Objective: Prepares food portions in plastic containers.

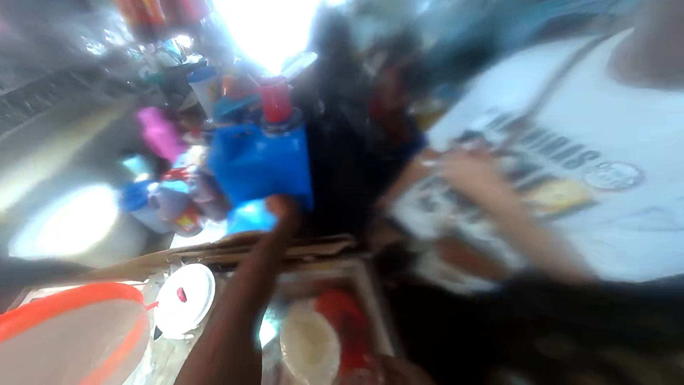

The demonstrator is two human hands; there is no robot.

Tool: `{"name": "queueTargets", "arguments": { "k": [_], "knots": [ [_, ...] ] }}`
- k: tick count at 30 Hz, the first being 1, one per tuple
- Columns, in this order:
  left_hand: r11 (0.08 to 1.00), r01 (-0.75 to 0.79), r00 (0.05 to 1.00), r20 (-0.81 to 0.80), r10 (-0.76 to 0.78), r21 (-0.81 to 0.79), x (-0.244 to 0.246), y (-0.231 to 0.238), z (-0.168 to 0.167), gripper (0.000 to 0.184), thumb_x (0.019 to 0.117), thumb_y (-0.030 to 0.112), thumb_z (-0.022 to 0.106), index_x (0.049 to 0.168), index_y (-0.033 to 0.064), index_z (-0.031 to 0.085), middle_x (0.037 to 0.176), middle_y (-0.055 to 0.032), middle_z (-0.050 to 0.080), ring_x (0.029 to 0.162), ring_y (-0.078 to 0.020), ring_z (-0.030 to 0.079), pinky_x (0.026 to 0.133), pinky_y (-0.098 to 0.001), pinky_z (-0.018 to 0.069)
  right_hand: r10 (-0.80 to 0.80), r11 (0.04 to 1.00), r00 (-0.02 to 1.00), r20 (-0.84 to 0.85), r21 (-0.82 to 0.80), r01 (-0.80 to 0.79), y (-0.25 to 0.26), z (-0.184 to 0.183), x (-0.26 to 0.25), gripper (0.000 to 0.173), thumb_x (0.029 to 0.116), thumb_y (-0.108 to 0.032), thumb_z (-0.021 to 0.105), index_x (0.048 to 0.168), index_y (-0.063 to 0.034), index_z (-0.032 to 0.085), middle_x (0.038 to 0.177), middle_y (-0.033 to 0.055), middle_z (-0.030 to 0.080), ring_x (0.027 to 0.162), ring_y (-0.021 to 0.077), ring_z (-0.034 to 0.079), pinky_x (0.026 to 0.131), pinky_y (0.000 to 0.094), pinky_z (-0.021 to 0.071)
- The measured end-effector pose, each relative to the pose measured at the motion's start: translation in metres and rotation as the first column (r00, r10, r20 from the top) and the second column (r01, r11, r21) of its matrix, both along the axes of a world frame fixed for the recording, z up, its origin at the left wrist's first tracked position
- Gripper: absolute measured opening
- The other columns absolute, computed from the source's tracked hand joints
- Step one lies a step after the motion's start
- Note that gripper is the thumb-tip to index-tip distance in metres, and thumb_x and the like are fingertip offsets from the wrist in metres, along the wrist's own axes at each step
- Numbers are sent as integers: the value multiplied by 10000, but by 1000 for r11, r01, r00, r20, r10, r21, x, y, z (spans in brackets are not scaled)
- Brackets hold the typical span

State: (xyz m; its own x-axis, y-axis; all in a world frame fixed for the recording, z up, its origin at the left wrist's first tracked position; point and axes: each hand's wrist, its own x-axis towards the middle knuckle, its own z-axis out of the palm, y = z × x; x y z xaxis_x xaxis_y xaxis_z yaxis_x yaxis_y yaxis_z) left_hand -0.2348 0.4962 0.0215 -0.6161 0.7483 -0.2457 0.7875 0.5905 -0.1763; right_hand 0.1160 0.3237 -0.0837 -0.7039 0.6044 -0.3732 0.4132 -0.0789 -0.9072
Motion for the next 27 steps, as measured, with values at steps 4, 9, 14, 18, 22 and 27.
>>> {"name": "queueTargets", "arguments": {
  "k": [4, 9, 14, 18, 22, 27],
  "knots": [
    [997, -37, 998, -43, 34, -71, -1, 0, -14, 337, 991, 164, 531, 1187, -97, 618, 1209, -289, 623, 1114, -442, 615, 879, -609, 488, -3, 1000, 998, -63, 16, 4, 16, 10, -19, 350, 1038, -198, 535, 1292, 16, 647, 963, 135, 725, 804, 199, 698, 774, 417, 598],
    [998, -55, 996, 75, 56, -14, -5, -15, -6, 315, 1027, 170, 500, 1208, -35, 656, 1233, -258, 649, 1142, -451, 621, 853, -625, 514, 105, 991, 971, -215, 101, -85, 18, 41, -52, 353, 1039, -129, 525, 1346, 22, 609, 1002, 89, 732, 786, 130, 686, 744, 318, 598],
    [994, 81, 987, 135, -90, 74, -22, -31, 10, 239, 986, 151, 577, 1162, 39, 694, 1176, -215, 683, 1081, -418, 657, 801, -614, 534, 79, 983, 969, -234, 179, -37, 43, 50, -78, 323, 1018, -175, 536, 1286, -52, 670, 979, 26, 744, 755, 103, 691, 698, 305, 607],
    [982, 146, 959, 227, -170, 120, -42, -42, 20, 301, 921, 137, 650, 1200, 25, 663, 1212, -230, 662, 1112, -426, 645, 841, -635, 534, 28, 967, 960, -277, 252, 45, 85, 78, -113, 342, 1034, -258, 501, 1275, -81, 668, 1020, 13, 738, 811, 94, 702, 734, 303, 613],
    [935, 221, 917, 268, -296, 277, -72, -38, 23, 268, 946, 151, 642, 1163, -3, 671, 1172, -237, 666, 1115, -419, 641, 916, -642, 515, -20, 912, 979, -205, 397, 101, 132, 101, -177, 291, 1055, -214, 546, 1262, -57, 676, 1111, 94, 726, 964, 166, 710, 883, 390, 592],
    [783, 78, 859, 356, -367, 618, -83, -42, 56, 188, 949, 206, 705, 1046, 49, 738, 965, -92, 735, 907, -203, 698, 875, -452, 567, 129, 840, 991, -39, 535, -88, 192, 82, -273, 249, 995, -103, 582, 1195, -31, 712, 1123, 204, 704, 1070, 357, 675, 956, 572, 528]
  ]
}}
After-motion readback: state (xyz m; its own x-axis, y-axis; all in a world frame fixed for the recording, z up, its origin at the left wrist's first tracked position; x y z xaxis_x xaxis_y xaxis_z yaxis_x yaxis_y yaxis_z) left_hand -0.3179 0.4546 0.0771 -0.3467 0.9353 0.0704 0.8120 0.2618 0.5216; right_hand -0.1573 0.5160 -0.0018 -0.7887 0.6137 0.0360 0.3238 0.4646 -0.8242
